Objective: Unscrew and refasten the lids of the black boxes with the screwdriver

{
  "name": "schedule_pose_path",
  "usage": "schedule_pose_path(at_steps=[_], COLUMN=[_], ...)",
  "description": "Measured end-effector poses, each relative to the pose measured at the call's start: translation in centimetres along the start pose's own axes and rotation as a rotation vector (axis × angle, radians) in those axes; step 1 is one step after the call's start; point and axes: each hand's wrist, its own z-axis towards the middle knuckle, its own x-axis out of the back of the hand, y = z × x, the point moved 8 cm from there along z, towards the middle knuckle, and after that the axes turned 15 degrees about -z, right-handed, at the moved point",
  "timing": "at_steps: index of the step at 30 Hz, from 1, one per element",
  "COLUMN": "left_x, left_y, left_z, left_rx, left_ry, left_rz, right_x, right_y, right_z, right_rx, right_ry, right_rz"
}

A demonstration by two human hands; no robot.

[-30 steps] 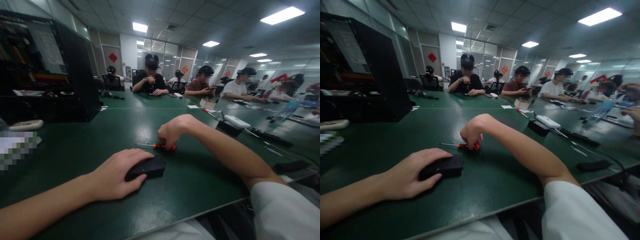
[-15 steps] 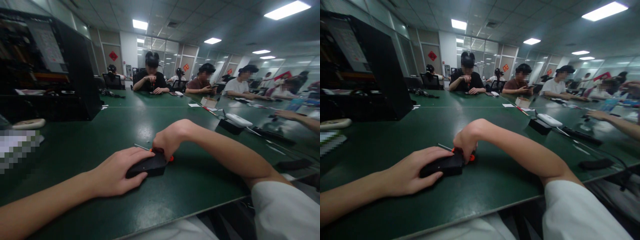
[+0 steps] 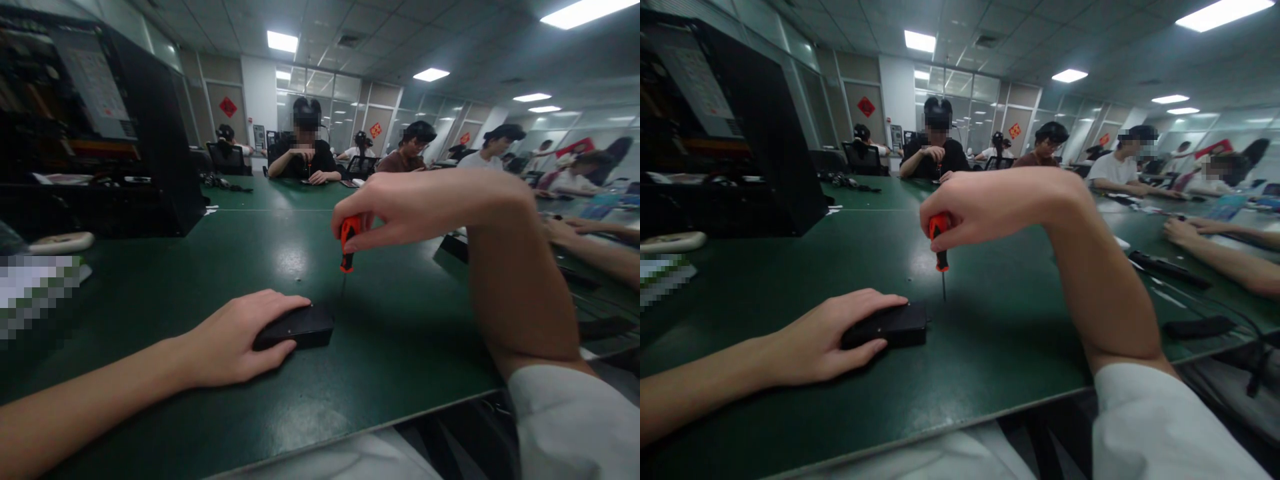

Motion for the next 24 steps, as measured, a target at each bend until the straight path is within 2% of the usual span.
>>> schedule_pose_path(at_steps=[4,6,10,17,24], left_x=[0.1,0.0,0.0,0.1,0.0], left_y=[-0.1,0.0,0.1,0.1,0.0], left_z=[0.0,0.0,0.1,0.2,0.1], left_rx=[-0.011,-0.013,-0.005,0.003,-0.008], left_ry=[0.030,0.023,-0.003,-0.014,-0.010], left_rz=[-0.024,-0.027,-0.010,-0.003,-0.008], right_x=[1.5,2.0,2.0,3.0,3.0], right_y=[-0.7,-0.8,-0.6,-1.2,-1.2], right_z=[-1.5,-1.6,-1.4,-1.5,-1.2], right_rx=[0.056,0.031,-0.056,-0.002,-0.016], right_ry=[0.082,0.115,0.129,0.232,0.255], right_rz=[0.016,0.035,0.063,0.035,0.004])
